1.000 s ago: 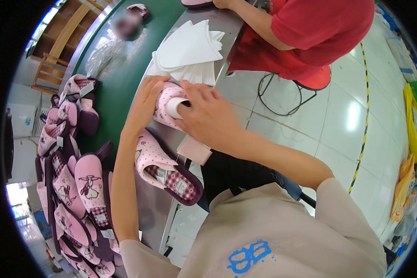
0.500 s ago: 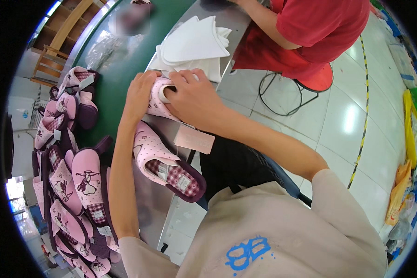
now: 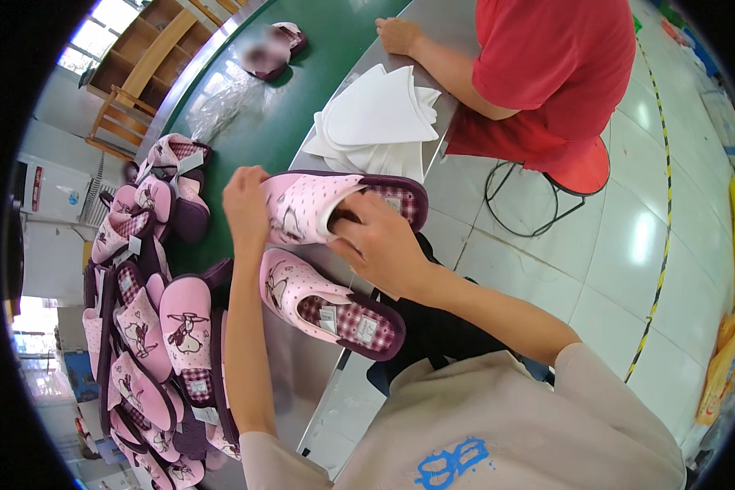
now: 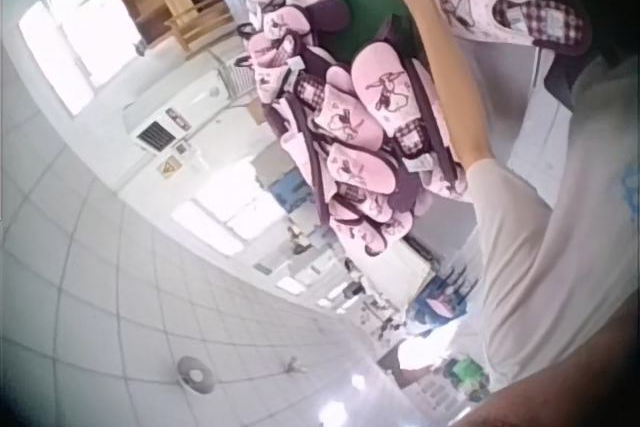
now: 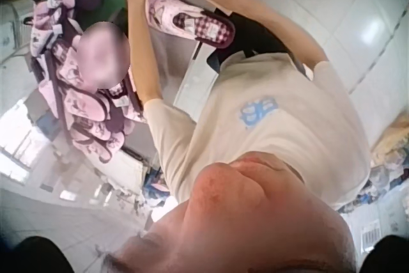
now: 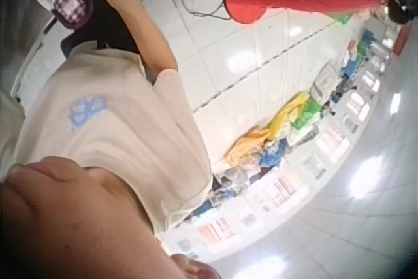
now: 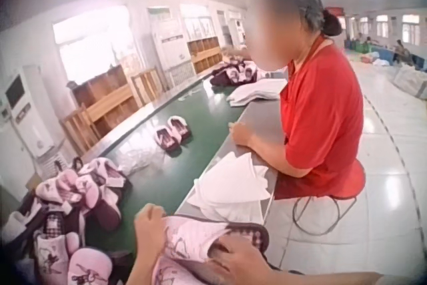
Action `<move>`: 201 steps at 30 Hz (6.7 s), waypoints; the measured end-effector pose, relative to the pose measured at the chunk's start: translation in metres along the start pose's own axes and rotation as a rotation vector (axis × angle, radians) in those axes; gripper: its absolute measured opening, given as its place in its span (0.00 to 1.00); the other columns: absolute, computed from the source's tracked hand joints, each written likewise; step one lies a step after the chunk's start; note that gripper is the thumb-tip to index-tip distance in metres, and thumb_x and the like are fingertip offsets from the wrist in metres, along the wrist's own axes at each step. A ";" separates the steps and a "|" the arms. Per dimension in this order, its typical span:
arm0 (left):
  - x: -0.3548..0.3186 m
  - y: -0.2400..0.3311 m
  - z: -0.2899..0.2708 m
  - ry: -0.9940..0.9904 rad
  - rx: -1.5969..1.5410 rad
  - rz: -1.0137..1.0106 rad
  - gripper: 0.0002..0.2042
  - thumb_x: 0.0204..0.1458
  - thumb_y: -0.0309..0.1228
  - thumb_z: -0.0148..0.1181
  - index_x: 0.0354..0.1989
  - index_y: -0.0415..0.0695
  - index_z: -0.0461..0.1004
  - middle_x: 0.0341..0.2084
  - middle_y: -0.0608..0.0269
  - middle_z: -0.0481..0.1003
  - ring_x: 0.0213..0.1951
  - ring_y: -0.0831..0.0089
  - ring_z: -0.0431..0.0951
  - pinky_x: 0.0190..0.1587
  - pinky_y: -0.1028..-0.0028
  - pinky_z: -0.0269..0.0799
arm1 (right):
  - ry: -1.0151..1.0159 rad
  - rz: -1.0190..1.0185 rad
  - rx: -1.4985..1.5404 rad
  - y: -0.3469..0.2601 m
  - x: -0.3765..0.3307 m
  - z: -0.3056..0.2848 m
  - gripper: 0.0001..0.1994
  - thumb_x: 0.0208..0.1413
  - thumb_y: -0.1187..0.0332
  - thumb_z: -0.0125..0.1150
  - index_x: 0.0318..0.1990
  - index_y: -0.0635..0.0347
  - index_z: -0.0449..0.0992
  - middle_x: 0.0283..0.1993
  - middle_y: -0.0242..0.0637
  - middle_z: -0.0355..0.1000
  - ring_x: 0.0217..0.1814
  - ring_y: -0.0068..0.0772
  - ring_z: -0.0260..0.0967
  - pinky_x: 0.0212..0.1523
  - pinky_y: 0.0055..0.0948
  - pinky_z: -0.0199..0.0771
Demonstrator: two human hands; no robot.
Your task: The person inserts white paper inserts into pink slippers with cartoon designs, one at a time, on a green worktable. The person repeatedly picks up a slipper, places the insert inside, and sets the slipper down, while another worker performs similar actions nearby.
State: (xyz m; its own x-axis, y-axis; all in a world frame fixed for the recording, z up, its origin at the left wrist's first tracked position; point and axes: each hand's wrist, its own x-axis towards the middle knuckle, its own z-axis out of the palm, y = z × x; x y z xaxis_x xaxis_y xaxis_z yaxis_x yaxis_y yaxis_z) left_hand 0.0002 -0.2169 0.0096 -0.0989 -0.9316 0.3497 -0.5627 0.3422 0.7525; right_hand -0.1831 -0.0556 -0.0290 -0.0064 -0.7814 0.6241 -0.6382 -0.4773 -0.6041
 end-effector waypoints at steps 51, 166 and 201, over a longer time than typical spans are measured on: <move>-0.068 -0.011 -0.028 -0.154 -0.491 -0.221 0.16 0.69 0.38 0.63 0.43 0.32 0.81 0.34 0.72 0.78 0.39 0.83 0.72 0.46 0.79 0.70 | -0.256 0.347 0.592 -0.007 0.017 0.029 0.31 0.75 0.60 0.48 0.74 0.74 0.48 0.54 0.61 0.76 0.54 0.63 0.77 0.56 0.48 0.74; -0.049 -0.020 0.004 -0.127 -0.259 -0.047 0.18 0.71 0.38 0.56 0.39 0.33 0.82 0.28 0.63 0.80 0.33 0.75 0.76 0.41 0.70 0.72 | -0.482 0.100 0.355 0.016 0.021 -0.002 0.31 0.66 0.60 0.63 0.64 0.76 0.58 0.43 0.67 0.77 0.46 0.71 0.76 0.48 0.55 0.76; -0.209 0.048 -0.053 -0.021 0.180 0.075 0.24 0.65 0.29 0.60 0.69 0.40 0.73 0.69 0.43 0.71 0.71 0.44 0.70 0.70 0.55 0.66 | -0.371 -0.058 -0.002 -0.017 -0.010 -0.030 0.23 0.54 0.57 0.75 0.51 0.65 0.80 0.48 0.48 0.75 0.53 0.54 0.73 0.57 0.45 0.76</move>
State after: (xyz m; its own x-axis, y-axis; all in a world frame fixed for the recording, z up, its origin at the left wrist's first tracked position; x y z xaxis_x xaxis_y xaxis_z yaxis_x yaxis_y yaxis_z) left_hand 0.0371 0.0005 0.0019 -0.1627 -0.9072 0.3880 -0.6905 0.3856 0.6120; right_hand -0.1958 -0.0275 -0.0103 0.3091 -0.8458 0.4348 -0.6307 -0.5245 -0.5719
